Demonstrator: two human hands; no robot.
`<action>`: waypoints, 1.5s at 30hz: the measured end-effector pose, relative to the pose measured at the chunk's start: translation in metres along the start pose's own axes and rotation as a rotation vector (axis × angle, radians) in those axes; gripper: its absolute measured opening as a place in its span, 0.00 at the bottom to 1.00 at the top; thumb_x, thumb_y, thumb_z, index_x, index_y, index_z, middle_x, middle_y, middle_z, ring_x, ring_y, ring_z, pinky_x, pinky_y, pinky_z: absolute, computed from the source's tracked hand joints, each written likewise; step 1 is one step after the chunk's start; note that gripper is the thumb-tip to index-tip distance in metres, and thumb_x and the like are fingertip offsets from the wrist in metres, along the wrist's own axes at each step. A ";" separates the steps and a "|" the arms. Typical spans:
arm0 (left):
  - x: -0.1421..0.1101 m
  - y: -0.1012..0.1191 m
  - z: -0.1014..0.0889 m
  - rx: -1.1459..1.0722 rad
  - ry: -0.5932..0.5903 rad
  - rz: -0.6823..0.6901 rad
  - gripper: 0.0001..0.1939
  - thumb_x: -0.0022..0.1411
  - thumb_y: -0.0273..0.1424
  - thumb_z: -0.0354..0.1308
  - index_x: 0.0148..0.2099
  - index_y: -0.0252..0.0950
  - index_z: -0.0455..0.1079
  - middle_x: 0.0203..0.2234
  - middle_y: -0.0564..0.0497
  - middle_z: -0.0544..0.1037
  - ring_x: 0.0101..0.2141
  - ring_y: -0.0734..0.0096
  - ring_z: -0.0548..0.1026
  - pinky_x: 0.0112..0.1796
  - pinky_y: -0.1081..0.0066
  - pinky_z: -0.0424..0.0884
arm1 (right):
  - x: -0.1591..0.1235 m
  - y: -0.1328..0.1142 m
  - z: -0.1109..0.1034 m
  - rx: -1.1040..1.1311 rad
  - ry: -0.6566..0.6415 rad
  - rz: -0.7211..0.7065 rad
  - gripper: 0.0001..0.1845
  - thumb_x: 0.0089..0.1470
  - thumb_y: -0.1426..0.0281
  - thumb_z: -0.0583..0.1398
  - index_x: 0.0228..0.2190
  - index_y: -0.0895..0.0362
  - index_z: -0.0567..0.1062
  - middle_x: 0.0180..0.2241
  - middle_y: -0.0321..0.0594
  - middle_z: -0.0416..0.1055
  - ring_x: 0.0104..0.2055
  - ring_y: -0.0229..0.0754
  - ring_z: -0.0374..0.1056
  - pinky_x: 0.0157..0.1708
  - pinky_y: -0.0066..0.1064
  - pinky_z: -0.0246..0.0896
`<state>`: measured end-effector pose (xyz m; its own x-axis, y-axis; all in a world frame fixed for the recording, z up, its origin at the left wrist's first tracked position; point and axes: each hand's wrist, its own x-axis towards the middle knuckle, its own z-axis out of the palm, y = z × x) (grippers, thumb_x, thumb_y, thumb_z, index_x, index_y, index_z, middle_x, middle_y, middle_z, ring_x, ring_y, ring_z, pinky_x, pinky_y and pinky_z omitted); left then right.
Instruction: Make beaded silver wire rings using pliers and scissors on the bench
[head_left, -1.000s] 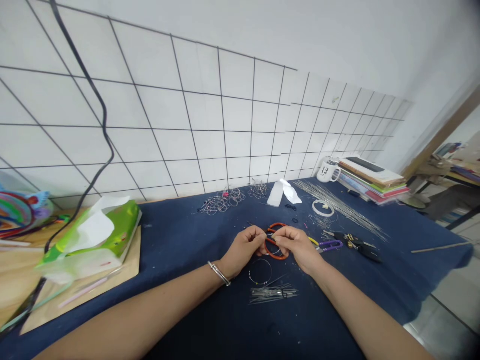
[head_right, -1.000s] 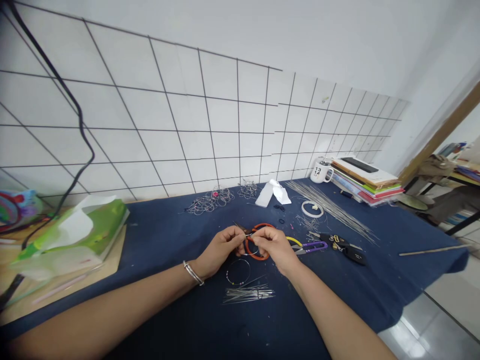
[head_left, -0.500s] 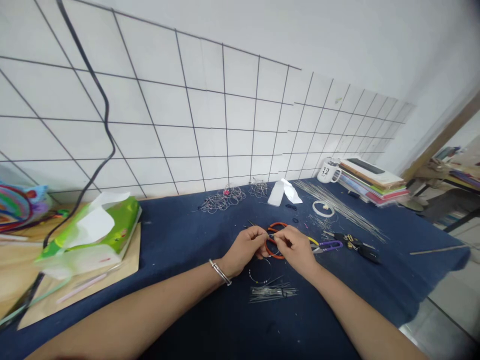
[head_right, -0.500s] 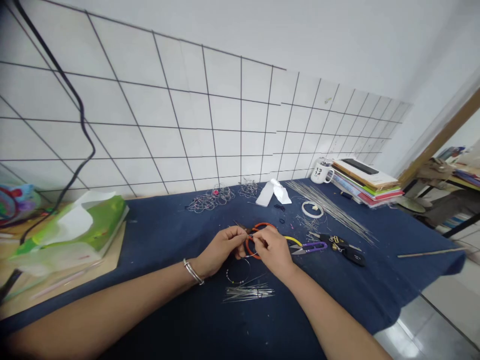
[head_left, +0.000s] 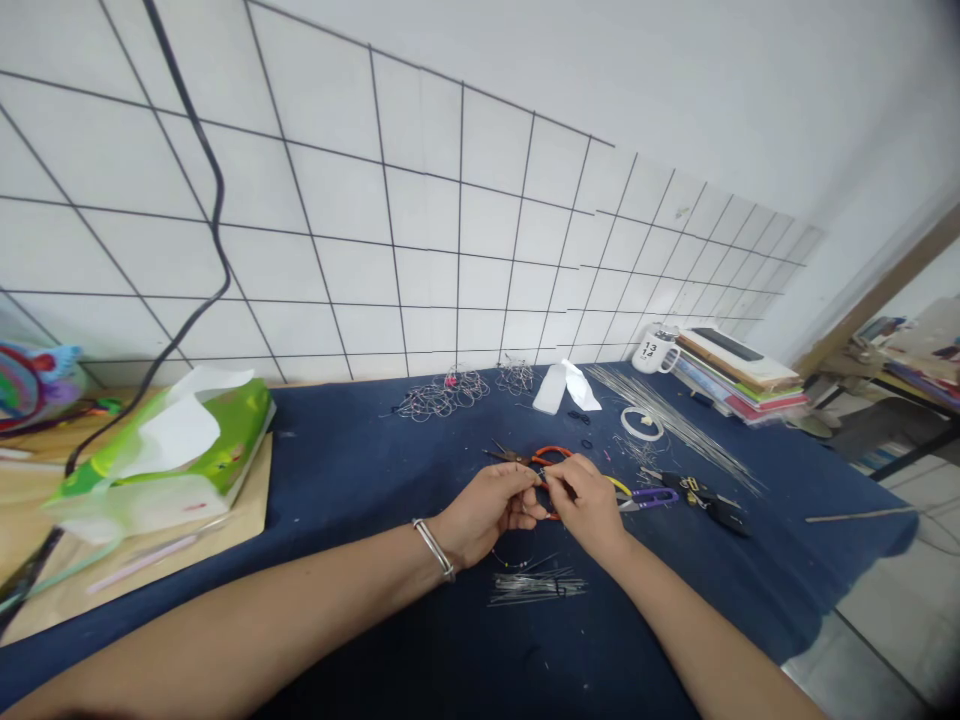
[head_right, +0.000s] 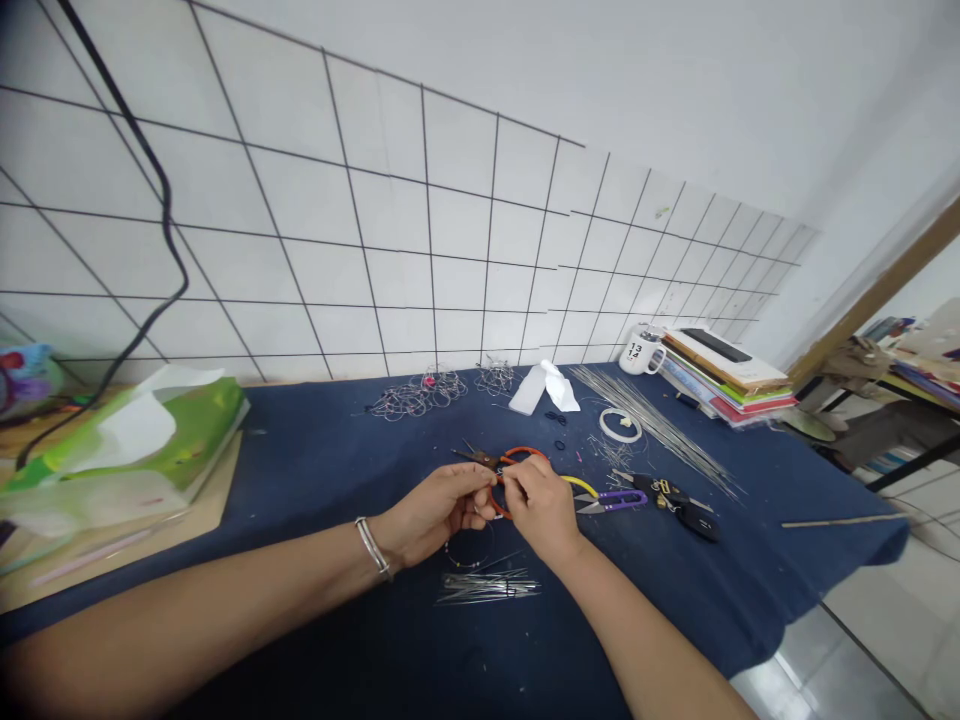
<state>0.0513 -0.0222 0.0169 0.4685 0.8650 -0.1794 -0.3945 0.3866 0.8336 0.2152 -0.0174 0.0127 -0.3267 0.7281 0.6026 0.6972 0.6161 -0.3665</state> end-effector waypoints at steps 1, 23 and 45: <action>0.000 0.000 0.000 -0.004 0.002 0.000 0.12 0.55 0.36 0.54 0.30 0.31 0.66 0.19 0.52 0.69 0.21 0.78 0.71 0.24 0.78 0.68 | 0.000 0.000 0.000 0.004 0.000 0.002 0.08 0.52 0.74 0.52 0.27 0.56 0.70 0.27 0.39 0.66 0.34 0.38 0.63 0.35 0.29 0.58; 0.007 0.000 -0.009 -0.008 -0.005 -0.036 0.09 0.52 0.32 0.56 0.27 0.31 0.65 0.17 0.54 0.67 0.19 0.79 0.70 0.21 0.78 0.66 | 0.001 0.001 -0.002 -0.016 -0.070 0.028 0.08 0.51 0.75 0.51 0.25 0.56 0.68 0.27 0.39 0.65 0.32 0.37 0.61 0.35 0.28 0.56; 0.011 0.003 -0.015 0.611 -0.005 0.266 0.13 0.56 0.39 0.51 0.32 0.33 0.65 0.16 0.54 0.71 0.19 0.77 0.69 0.23 0.78 0.62 | 0.007 0.002 -0.006 0.673 -0.279 0.505 0.07 0.48 0.68 0.56 0.24 0.59 0.68 0.17 0.30 0.59 0.18 0.30 0.53 0.18 0.23 0.48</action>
<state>0.0431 -0.0070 0.0100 0.4212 0.9039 0.0749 0.0212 -0.0924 0.9955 0.2181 -0.0130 0.0201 -0.2865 0.9535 0.0932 0.3062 0.1833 -0.9342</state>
